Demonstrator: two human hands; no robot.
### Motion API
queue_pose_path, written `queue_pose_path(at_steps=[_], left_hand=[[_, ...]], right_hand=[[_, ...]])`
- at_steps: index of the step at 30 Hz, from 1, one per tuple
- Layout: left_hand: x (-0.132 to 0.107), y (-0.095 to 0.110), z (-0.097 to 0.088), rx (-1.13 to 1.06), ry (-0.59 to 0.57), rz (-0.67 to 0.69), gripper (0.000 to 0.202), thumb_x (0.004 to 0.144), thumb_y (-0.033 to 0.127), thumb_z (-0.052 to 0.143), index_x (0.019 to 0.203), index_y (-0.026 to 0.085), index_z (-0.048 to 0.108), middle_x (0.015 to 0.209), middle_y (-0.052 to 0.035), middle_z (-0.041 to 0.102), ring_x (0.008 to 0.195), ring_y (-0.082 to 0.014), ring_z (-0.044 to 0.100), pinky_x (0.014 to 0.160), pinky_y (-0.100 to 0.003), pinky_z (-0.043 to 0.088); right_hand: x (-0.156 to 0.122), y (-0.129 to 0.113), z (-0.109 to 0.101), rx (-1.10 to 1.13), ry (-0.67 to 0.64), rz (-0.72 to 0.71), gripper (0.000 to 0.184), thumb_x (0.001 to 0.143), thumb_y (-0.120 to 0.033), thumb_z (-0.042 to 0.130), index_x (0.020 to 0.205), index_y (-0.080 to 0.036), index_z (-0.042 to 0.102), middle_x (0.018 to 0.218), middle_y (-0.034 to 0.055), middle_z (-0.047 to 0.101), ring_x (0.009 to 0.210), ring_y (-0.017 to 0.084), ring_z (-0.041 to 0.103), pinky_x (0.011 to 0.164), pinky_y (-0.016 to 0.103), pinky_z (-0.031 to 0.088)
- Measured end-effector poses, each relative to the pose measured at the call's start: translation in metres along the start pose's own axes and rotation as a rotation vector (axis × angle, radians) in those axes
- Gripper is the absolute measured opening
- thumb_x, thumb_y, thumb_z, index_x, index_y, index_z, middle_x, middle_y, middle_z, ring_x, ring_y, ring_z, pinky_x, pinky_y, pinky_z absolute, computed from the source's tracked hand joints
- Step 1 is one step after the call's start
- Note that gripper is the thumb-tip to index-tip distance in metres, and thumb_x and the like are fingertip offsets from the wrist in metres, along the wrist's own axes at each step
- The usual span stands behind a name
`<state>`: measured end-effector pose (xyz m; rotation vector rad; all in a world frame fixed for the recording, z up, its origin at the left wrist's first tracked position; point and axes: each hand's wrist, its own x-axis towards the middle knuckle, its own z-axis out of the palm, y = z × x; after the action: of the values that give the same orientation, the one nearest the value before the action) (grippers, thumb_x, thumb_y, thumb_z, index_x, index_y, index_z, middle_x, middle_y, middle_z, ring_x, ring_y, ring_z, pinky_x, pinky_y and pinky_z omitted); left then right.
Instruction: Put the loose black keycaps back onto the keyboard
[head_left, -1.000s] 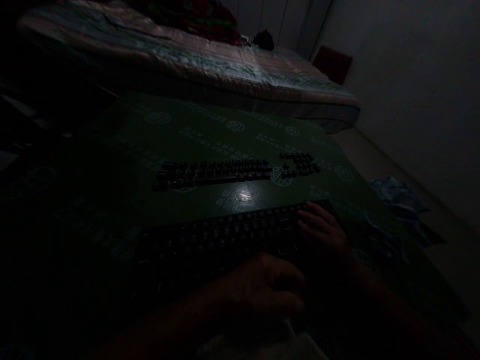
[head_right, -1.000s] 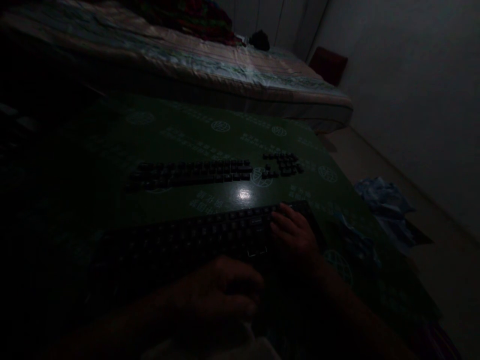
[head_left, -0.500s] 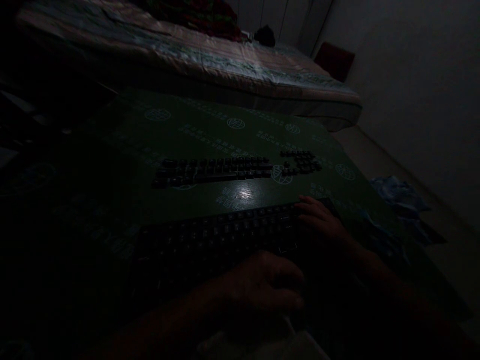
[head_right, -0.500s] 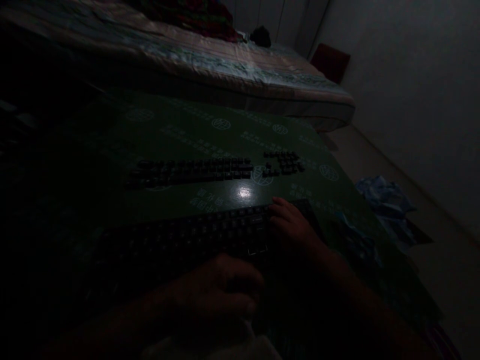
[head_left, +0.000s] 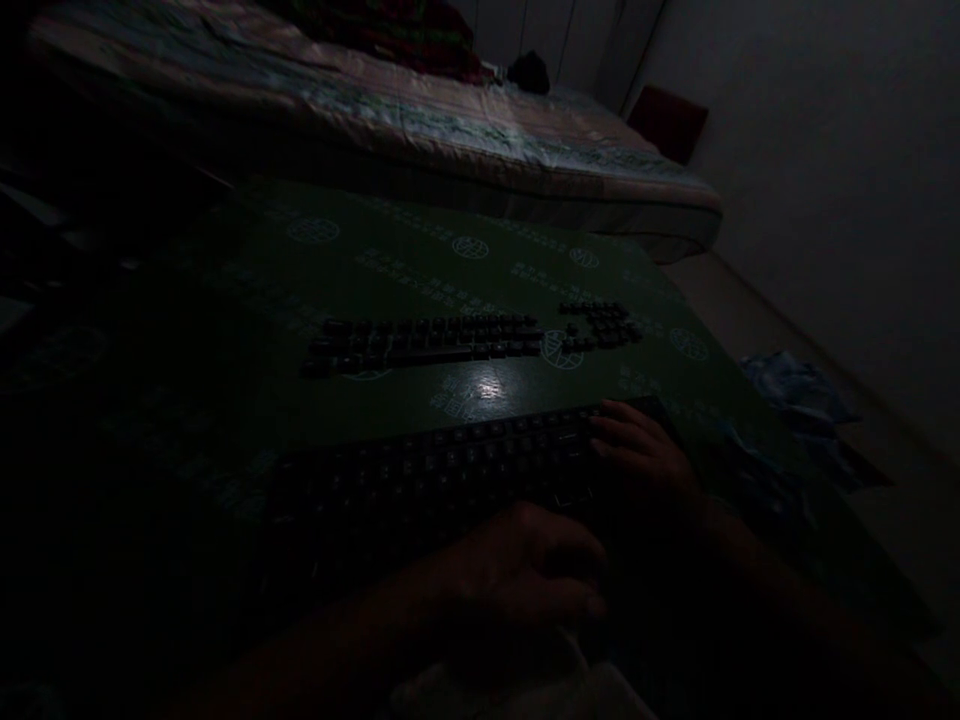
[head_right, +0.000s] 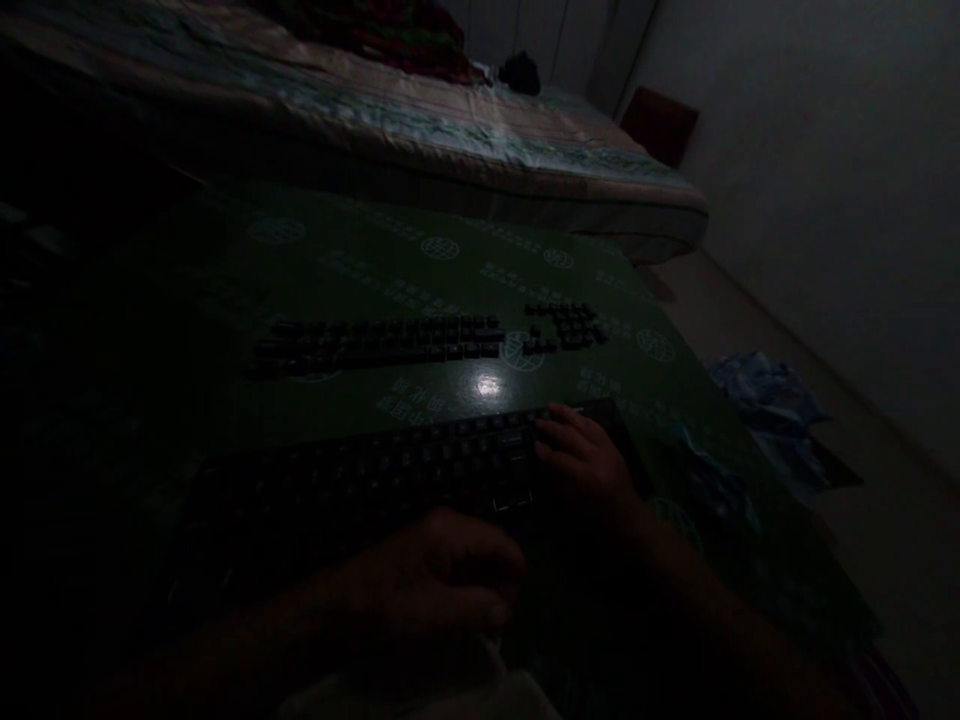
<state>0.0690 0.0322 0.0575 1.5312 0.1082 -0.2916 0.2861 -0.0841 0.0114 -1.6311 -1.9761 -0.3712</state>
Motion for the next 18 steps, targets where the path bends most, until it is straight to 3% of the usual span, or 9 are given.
queue_pose_path(at_steps=[5, 11, 14, 18], left_hand=[[0.000, -0.002, 0.002, -0.037, 0.007, -0.012, 0.009, 0.074, 0.024, 0.060, 0.076, 0.015, 0.059, 0.071, 0.0036, 0.054, 0.067, -0.0100, 0.050, 0.060, -0.019, 0.037], [-0.001, -0.001, 0.001, 0.010, 0.019, -0.011, 0.010, 0.073, 0.024, 0.061, 0.077, 0.015, 0.060, 0.069, 0.0045, 0.051, 0.066, -0.0091, 0.048, 0.059, -0.018, 0.036], [-0.002, -0.002, 0.001, 0.002, 0.022, -0.010, 0.010, 0.072, 0.023, 0.060, 0.078, 0.015, 0.061, 0.071, 0.0043, 0.053, 0.067, -0.0094, 0.049, 0.060, -0.019, 0.037], [-0.004, 0.000, 0.000, 0.005, 0.020, 0.027, 0.011, 0.074, 0.025, 0.061, 0.078, 0.015, 0.062, 0.069, 0.0045, 0.052, 0.066, -0.0093, 0.049, 0.059, -0.018, 0.037]], right_hand=[[-0.009, -0.015, -0.006, -0.205, -0.099, -0.016, 0.024, 0.086, -0.025, 0.061, 0.108, -0.015, 0.064, 0.122, 0.0144, 0.064, 0.133, 0.031, 0.040, 0.098, 0.051, 0.045], [-0.007, -0.018, -0.008, -0.221, -0.136, -0.013, 0.023, 0.087, -0.024, 0.059, 0.106, -0.012, 0.064, 0.124, 0.0154, 0.062, 0.135, 0.034, 0.036, 0.099, 0.054, 0.044], [-0.003, -0.013, -0.013, -0.169, -0.084, 0.014, 0.021, 0.088, -0.024, 0.057, 0.105, -0.014, 0.065, 0.124, 0.0155, 0.062, 0.134, 0.032, 0.039, 0.097, 0.050, 0.048], [0.006, 0.002, -0.021, -0.136, 0.072, 0.171, 0.024, 0.091, -0.023, 0.051, 0.111, -0.018, 0.063, 0.117, 0.0140, 0.064, 0.118, 0.025, 0.056, 0.093, 0.043, 0.052]])
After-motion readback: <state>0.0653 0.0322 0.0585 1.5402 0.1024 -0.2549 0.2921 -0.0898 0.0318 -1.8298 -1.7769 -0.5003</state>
